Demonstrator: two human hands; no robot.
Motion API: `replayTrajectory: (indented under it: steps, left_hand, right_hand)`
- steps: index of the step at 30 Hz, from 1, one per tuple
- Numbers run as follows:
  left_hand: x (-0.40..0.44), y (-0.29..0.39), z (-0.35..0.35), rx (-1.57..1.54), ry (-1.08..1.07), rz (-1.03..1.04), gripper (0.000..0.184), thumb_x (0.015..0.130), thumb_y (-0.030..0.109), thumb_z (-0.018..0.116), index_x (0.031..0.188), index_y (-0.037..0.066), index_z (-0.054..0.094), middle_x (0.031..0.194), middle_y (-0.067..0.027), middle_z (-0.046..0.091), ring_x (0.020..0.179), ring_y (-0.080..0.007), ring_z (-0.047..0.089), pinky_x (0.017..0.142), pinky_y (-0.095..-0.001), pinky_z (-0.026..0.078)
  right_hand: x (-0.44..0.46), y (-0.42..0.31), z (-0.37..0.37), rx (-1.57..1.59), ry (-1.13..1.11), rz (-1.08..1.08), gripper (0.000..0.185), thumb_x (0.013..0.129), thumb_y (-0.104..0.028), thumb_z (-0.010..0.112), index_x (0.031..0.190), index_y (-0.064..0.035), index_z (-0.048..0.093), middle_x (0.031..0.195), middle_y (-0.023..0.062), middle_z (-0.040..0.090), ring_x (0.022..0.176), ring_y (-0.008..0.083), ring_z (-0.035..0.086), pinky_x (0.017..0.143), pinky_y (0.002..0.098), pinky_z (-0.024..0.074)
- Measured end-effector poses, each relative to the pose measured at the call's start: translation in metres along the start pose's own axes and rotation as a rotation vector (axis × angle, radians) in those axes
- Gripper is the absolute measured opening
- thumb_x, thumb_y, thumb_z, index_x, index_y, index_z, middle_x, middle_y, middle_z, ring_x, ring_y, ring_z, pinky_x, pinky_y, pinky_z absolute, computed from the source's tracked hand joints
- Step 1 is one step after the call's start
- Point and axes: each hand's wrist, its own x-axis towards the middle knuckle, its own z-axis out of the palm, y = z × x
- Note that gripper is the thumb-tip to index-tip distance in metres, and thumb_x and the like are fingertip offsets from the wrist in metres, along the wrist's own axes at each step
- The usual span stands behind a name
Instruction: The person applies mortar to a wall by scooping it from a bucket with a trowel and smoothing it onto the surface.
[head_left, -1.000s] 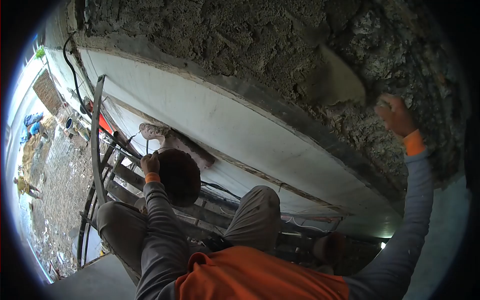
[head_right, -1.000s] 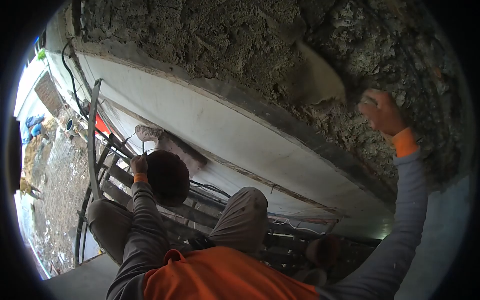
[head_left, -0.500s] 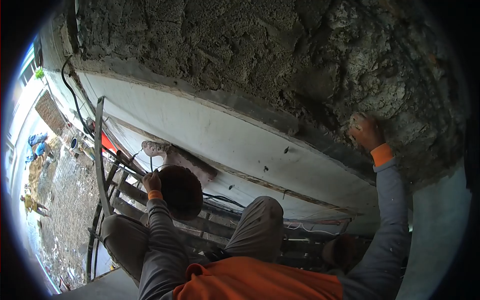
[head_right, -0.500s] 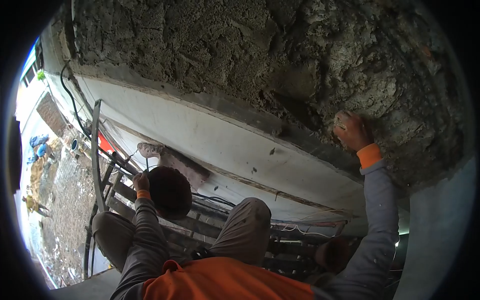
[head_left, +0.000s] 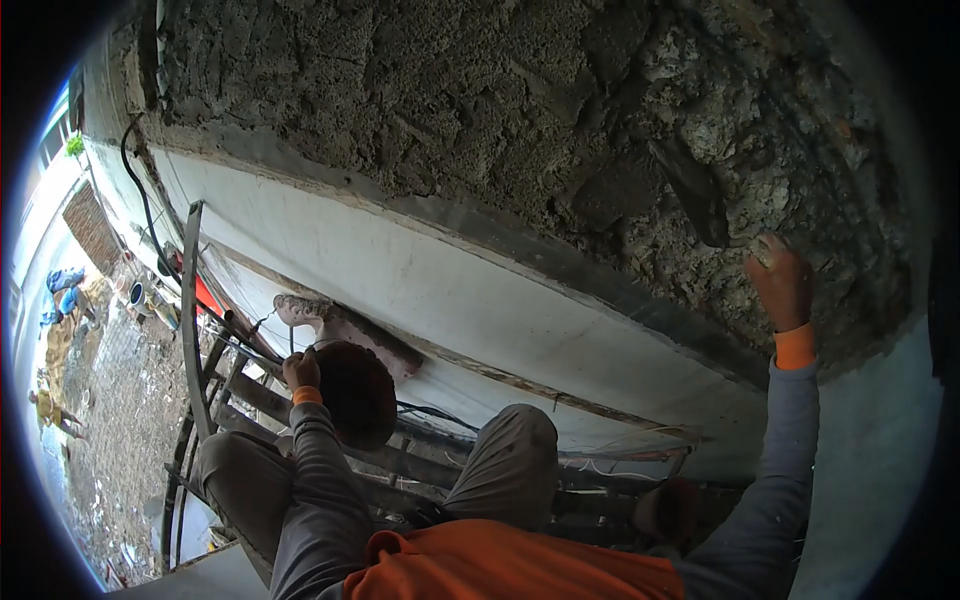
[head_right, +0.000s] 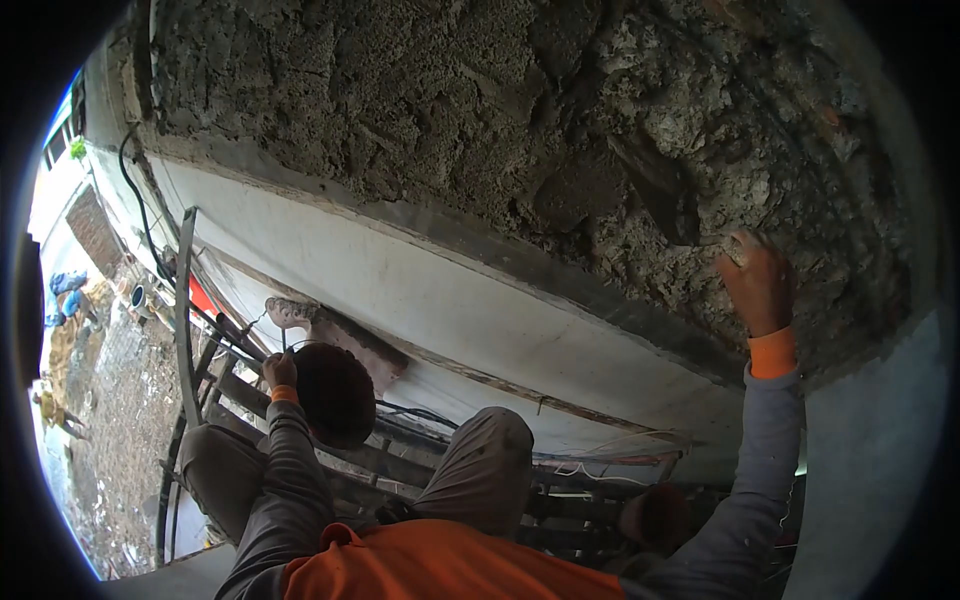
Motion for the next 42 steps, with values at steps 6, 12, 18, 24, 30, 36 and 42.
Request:
replayTrajectory:
  steps: [6,12,18,24,30,36,42]
  left_hand:
    - [-0.001,0.002,0.001,0.026,0.006,0.028,0.037,0.075,0.029,0.059,0.060,-0.005,0.059,0.056,-0.0237,0.053,0.052,-0.0374,0.051,0.056,-0.0434,0.040]
    - [-0.004,0.017,-0.001,0.035,-0.040,-0.025,0.036,0.074,0.029,0.059,0.065,-0.006,0.060,0.061,-0.0259,0.055,0.058,-0.0395,0.054,0.059,-0.0432,0.042]
    - [-0.006,0.015,0.002,0.070,-0.012,-0.005,0.035,0.074,0.029,0.059,0.067,-0.006,0.060,0.064,-0.0264,0.055,0.061,-0.0402,0.055,0.061,-0.0432,0.043]
    - [-0.006,0.028,-0.005,0.080,-0.117,-0.112,0.036,0.076,0.030,0.058,0.069,-0.005,0.060,0.069,-0.0272,0.057,0.066,-0.0414,0.056,0.064,-0.0437,0.043]
    - [-0.010,0.029,-0.008,0.083,-0.087,-0.101,0.035,0.076,0.029,0.058,0.072,-0.005,0.062,0.069,-0.0263,0.058,0.068,-0.0408,0.057,0.065,-0.0430,0.044]
    - [-0.007,0.022,-0.010,0.049,-0.099,-0.143,0.034,0.075,0.030,0.059,0.073,-0.005,0.062,0.072,-0.0262,0.059,0.070,-0.0400,0.058,0.067,-0.0423,0.044]
    - [-0.008,0.028,-0.013,0.033,-0.090,-0.102,0.032,0.075,0.027,0.058,0.072,-0.004,0.062,0.069,-0.0254,0.058,0.066,-0.0389,0.058,0.065,-0.0427,0.044]
  right_hand:
    - [-0.015,-0.021,-0.026,0.235,0.012,0.103,0.027,0.072,-0.014,0.068,0.094,-0.0003,0.060,0.080,0.0121,0.062,0.071,0.0223,0.060,0.066,0.0296,0.0467]
    - [-0.031,-0.041,0.021,1.146,-0.661,0.217,0.016,0.072,-0.006,0.067,0.084,0.0015,0.058,0.071,0.0001,0.057,0.065,0.0067,0.051,0.057,0.0220,0.0411]
    - [-0.024,-0.044,0.059,0.828,-0.280,0.187,0.017,0.079,-0.012,0.064,0.090,0.0009,0.060,0.071,0.0007,0.059,0.064,0.0045,0.049,0.058,0.0203,0.0407]
    - [-0.022,-0.066,0.071,0.467,-0.267,-0.074,0.026,0.073,-0.020,0.065,0.091,-0.0020,0.062,0.083,0.0170,0.062,0.074,0.0323,0.061,0.063,0.0368,0.0482]
    - [0.002,-0.105,0.088,0.242,-0.373,-0.124,0.035,0.071,-0.024,0.063,0.096,0.0012,0.062,0.090,0.0190,0.062,0.085,0.0343,0.059,0.074,0.0394,0.0475]
    - [0.023,-0.083,0.051,0.243,-0.196,-0.074,0.034,0.072,-0.026,0.063,0.096,-0.0015,0.063,0.092,0.0189,0.063,0.086,0.0340,0.060,0.074,0.0392,0.0475]
    - [0.040,-0.062,0.012,0.130,0.010,-0.043,0.037,0.075,-0.029,0.063,0.097,0.0006,0.062,0.095,0.0185,0.062,0.087,0.0333,0.060,0.075,0.0376,0.0468]
